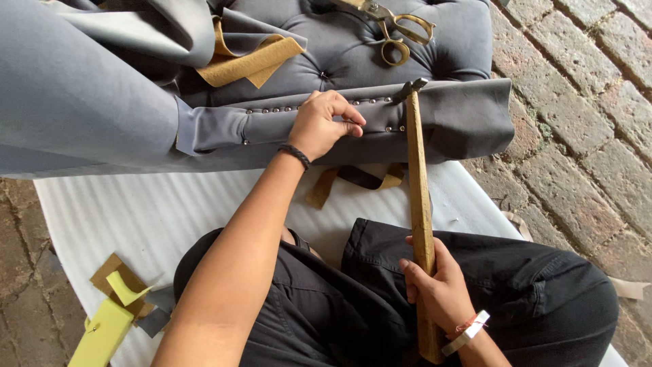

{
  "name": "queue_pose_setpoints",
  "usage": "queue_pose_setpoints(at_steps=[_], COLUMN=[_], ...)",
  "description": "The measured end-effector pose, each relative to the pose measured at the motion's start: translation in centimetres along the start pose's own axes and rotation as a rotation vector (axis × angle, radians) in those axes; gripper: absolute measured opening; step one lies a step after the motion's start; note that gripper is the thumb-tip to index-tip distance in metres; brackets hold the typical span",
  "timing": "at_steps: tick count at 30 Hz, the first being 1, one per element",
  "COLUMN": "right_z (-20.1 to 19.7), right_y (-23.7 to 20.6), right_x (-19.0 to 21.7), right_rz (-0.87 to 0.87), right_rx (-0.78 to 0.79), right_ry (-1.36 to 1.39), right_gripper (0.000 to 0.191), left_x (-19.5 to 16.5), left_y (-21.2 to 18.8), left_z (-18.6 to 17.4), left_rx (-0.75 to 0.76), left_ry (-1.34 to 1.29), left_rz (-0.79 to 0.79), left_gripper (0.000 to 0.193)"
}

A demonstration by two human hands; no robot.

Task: The person sits on the floor hammering decorative upholstery tacks in a row along the edge of a tufted gray upholstered panel. They place each tack by hand, drive it in with a hammer, and at one point take new tacks from a plastic bag before continuing along the edge.

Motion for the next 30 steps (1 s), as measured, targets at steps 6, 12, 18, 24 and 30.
queue_pose_setpoints(at_steps=[6, 12, 18, 24, 30], right_z=[-0.8, -1.2, -2.2, -1.5, -1.2], right_y=[-2.0, -4.3, -6.1, -6.4, -6.1], right_x=[-1.2, -1.6, -1.0, 1.5, 1.8], right_rz=[0.038, 0.07, 0.132, -0.069, 0.07], right_rx=[-0.009, 0.049, -0.042, -0.023, -0.103], right_ry=[0.009, 0.032, -0.261, -0.248, -0.307], right_gripper=[0.041, 0.051, 0.037, 0.037, 0.034], left_x=[-0.2, -0.1, -0.2, -0.2, 0.3], left_y=[1.0, 1.3, 1.6, 1.3, 1.7], left_z=[2.0, 2.6, 3.1, 3.4, 3.7], left_rx=[-0.007, 0.041, 0.041, 0.006, 0.04], left_ry=[0.349, 0.406, 0.468, 0.451, 0.45], left_rz=[-0.051, -0.128, -0.189, -0.169, -0.245], left_gripper=[0.012, 0.013, 0.012, 0.013, 0.021])
Point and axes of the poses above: each hand's wrist, its own y-axis towards the middle knuckle, its own z-axis out of the palm, x = y × z, the point moved 7 cm from there along y, towards the middle knuckle, and after that the axes turned 9 degrees about -y, right-handed, at the moved point
